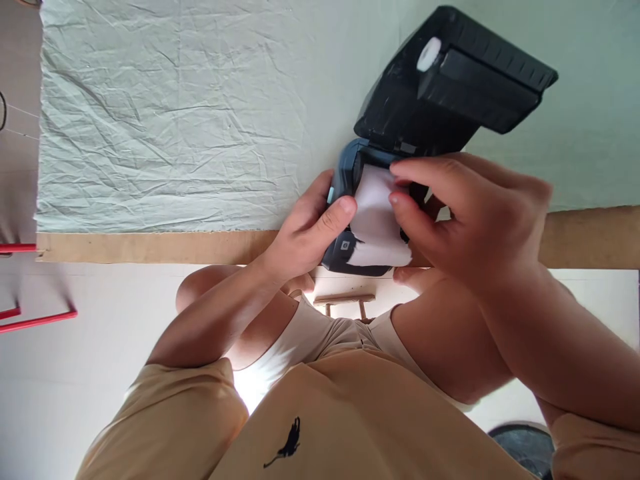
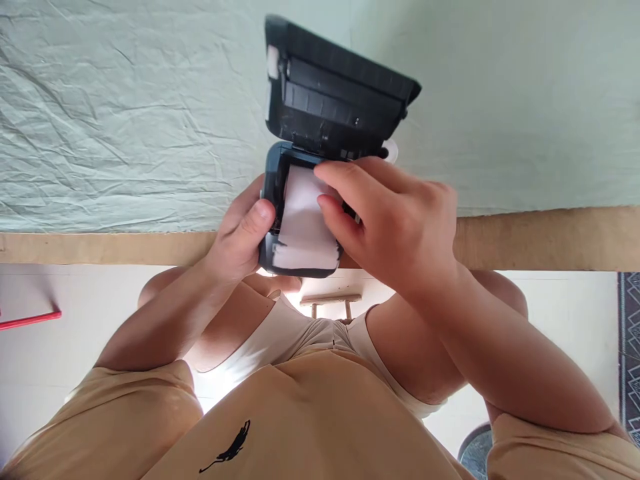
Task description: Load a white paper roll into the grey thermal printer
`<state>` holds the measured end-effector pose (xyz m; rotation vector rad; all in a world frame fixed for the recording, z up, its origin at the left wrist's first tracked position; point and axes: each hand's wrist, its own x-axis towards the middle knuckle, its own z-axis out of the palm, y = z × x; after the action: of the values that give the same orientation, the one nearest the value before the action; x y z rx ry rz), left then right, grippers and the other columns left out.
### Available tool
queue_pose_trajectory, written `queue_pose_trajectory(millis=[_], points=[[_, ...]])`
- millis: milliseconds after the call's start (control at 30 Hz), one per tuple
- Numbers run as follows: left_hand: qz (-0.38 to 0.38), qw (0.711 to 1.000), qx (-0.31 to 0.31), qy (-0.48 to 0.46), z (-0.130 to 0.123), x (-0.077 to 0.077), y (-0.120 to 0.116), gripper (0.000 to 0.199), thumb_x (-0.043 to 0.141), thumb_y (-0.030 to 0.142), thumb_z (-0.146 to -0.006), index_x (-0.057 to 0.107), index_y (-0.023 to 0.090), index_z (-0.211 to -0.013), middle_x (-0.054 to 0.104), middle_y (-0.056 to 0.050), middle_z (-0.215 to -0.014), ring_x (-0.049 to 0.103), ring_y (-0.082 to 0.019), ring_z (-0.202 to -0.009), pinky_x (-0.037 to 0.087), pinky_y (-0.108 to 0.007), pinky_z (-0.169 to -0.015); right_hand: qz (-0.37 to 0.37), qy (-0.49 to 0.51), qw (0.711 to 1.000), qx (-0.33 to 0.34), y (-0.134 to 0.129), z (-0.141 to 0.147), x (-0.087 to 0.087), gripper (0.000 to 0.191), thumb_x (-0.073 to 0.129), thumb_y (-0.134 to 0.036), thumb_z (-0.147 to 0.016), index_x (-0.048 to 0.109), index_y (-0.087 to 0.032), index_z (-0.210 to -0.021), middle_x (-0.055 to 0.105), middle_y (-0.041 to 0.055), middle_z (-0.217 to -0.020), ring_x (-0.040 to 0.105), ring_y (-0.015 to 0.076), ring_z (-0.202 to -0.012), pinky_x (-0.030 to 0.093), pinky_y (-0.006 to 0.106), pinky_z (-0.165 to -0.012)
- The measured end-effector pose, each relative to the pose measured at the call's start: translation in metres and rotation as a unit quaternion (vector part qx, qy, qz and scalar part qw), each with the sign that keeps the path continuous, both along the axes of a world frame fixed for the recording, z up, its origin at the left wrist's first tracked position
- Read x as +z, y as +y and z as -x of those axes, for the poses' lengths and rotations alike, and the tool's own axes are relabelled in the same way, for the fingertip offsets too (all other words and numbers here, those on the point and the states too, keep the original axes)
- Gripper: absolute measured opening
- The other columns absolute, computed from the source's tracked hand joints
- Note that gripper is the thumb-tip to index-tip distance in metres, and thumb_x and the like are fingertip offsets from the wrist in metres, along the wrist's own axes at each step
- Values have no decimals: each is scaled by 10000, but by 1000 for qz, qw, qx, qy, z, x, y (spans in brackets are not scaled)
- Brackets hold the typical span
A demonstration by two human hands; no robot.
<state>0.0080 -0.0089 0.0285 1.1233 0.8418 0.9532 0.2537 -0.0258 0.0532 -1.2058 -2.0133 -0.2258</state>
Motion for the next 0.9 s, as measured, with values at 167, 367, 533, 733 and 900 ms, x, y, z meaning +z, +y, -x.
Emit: queue_pose_trajectory(millis=[167,367,533,733,900], points=[[16,1000,18,12,-2,5,-2,644,964,878,-1039,867,257,-1178,800,-50,-1069,755,-282,-1057,596,-370,-911,113,-51,992,14,-4,-4,15,234,718,-319,-1255,949,-309,-1290,950,-8,-1190,789,138,-832,391,317,-626],[39,998,17,38,-3,17,-4,601,920,865,-1079,850,269,-1104,784,-36,-1013,713,-268,-1002,559,-369,-871,160,-63,985,-29,-16,7,27,253,683,-327,-1234,910,-293,-1128,950,-1,-1190,725,140,-794,325,343,-631],[58,998,18,33,-2,16,-3,598,999,851,-1018,867,279,-1129,739,-30,-975,699,-282,-1014,560,-383,-919,138,-39,990,-2,-20,5,24,199,756,-329,-1232,813,-256,-1055,835,-20,-920,562,117,-700,267,354,-653],[41,998,15,34,-4,20,-1,664,960,912,-1019,843,259,-1024,720,-25,-953,634,-234,-905,506,-364,-817,165,-1,986,36,-12,5,29,122,810,-220,-1133,828,-298,-1224,784,-37,-851,648,153,-720,318,338,-629],[50,998,24,21,-6,21,-2,639,945,894,-1044,876,261,-1107,845,-54,-1085,753,-278,-1046,614,-366,-911,163,48,984,49,-16,-2,40,228,815,-201,-1043,812,-304,-1246,876,-67,-964,707,134,-684,453,332,-616]])
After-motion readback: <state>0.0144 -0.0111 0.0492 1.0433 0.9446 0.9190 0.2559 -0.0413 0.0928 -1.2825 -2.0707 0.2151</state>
